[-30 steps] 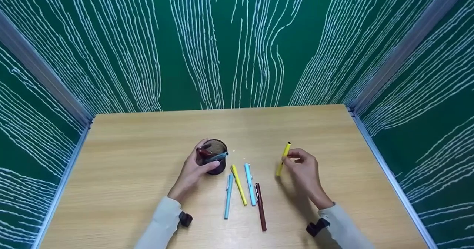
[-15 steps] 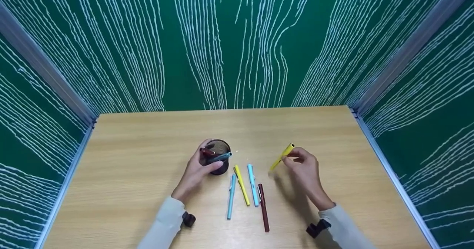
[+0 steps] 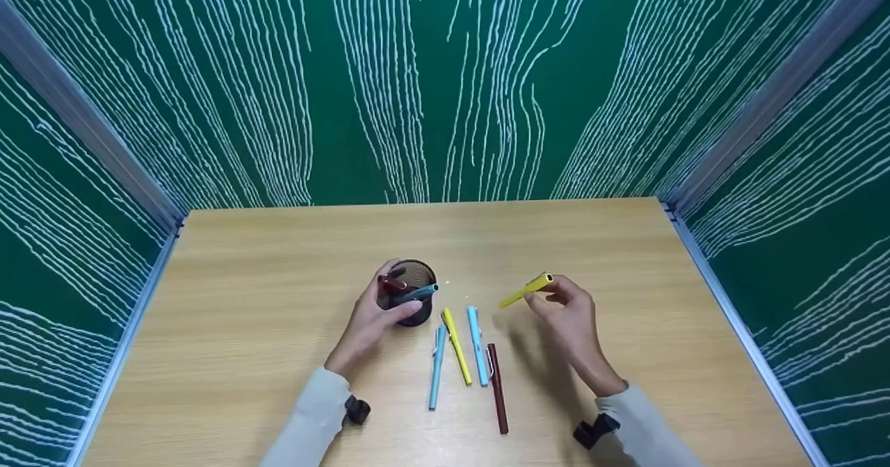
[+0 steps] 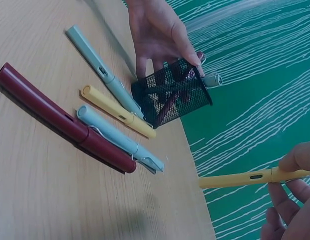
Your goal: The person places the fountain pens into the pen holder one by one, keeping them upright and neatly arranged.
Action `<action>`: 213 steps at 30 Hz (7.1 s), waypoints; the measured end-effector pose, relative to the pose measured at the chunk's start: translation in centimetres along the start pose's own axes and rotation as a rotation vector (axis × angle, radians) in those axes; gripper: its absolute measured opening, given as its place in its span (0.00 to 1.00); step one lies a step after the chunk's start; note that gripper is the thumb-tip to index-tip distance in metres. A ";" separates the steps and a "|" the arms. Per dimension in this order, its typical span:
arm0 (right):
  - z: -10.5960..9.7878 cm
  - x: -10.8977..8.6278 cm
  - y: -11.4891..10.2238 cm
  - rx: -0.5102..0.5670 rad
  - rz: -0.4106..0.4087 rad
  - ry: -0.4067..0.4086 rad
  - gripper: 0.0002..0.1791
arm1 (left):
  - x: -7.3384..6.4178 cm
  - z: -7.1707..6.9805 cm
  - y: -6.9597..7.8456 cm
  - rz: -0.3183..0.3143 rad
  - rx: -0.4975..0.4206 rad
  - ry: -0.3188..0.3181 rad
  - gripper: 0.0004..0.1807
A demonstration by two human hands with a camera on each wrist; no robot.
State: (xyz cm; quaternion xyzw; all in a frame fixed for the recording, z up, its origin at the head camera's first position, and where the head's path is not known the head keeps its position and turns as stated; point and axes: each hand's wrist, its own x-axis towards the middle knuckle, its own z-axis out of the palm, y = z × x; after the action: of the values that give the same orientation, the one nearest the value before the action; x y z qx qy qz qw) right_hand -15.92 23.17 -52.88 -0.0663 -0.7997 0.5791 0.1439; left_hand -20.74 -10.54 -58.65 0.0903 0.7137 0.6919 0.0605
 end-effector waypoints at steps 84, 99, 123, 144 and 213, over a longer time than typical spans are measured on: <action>8.8 -0.4 -6.8 0.071 -0.229 -0.285 0.07 | 0.1 0.1 0.1 -0.023 0.052 0.021 0.51; 11.5 -0.7 -5.4 -0.062 -0.374 -0.323 0.10 | 0.1 0.1 0.0 0.003 0.019 -0.005 0.50; 12.2 -0.4 -4.4 -0.164 -0.406 -0.343 0.10 | 0.0 0.5 0.0 -0.005 -0.023 -0.022 0.49; 8.0 -1.0 -3.0 -0.161 -0.401 -0.289 0.12 | 0.1 0.0 0.0 -0.013 0.000 -0.018 0.48; 3.0 -8.3 6.6 -0.305 -0.081 -0.278 0.14 | -0.1 0.2 -0.1 -0.016 -0.045 -0.013 0.50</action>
State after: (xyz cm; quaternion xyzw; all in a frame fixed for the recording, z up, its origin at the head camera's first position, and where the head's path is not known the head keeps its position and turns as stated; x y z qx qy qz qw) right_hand -9.39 20.25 -61.22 0.0252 -0.8922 0.4488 0.0436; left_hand -20.59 -10.35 -58.75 0.0879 0.6981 0.7069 0.0728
